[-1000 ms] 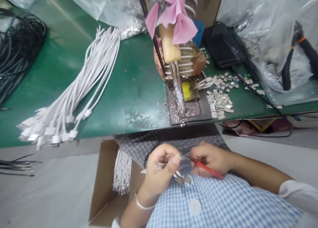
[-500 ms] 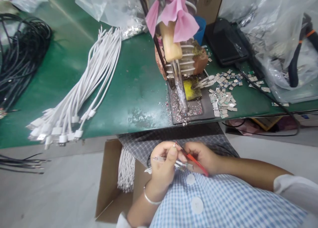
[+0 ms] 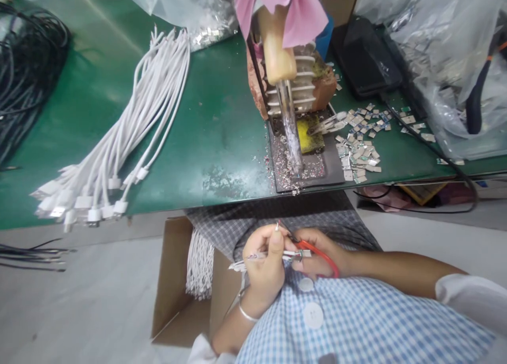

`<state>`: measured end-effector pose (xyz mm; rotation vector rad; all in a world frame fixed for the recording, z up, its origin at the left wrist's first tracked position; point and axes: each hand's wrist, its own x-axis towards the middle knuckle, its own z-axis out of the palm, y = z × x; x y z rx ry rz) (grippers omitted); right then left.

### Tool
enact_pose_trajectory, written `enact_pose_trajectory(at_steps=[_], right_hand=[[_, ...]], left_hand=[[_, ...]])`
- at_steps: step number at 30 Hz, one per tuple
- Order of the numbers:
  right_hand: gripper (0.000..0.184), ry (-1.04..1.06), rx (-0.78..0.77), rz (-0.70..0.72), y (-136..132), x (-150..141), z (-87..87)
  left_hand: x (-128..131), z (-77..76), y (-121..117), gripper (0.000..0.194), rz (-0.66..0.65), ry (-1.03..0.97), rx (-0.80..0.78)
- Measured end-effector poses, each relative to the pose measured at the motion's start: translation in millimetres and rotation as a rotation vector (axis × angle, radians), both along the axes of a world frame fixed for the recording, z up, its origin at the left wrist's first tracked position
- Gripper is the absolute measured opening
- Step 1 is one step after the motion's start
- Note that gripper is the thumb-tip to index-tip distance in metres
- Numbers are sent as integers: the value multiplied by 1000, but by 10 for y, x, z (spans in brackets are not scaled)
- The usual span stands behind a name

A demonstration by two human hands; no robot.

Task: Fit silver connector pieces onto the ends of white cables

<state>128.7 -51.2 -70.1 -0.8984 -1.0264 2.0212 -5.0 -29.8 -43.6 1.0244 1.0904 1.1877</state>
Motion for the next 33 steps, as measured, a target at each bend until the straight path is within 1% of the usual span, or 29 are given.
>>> enact_pose_trajectory(at_steps=[4, 8, 12, 15, 20, 27, 30, 33], right_hand=[[44, -92, 85, -50, -26, 15, 0], [32, -268, 268, -111, 49, 171, 26], [28, -406, 452, -128, 135, 354, 68], [27, -441, 551, -123, 150, 396, 80], [24, -497, 772, -159, 156, 367, 107], [18, -608, 914, -202, 208, 389, 134], [22, -600, 922, -209, 211, 404, 130], [25, -565, 890, -221, 207, 402, 128]], left_hand=[[14, 40, -46, 18, -16, 39, 27], [-65, 123, -17, 18, -138, 88, 50], [-210, 131, 49, 13, -252, 164, 84], [-279, 110, 75, 11, -282, 217, 115], [-300, 109, 65, 10, -299, 276, 152], [-300, 100, 85, 10, -310, 303, 167], [-299, 83, 94, 11, -318, 299, 164], [-303, 72, 90, 10, -313, 297, 154]])
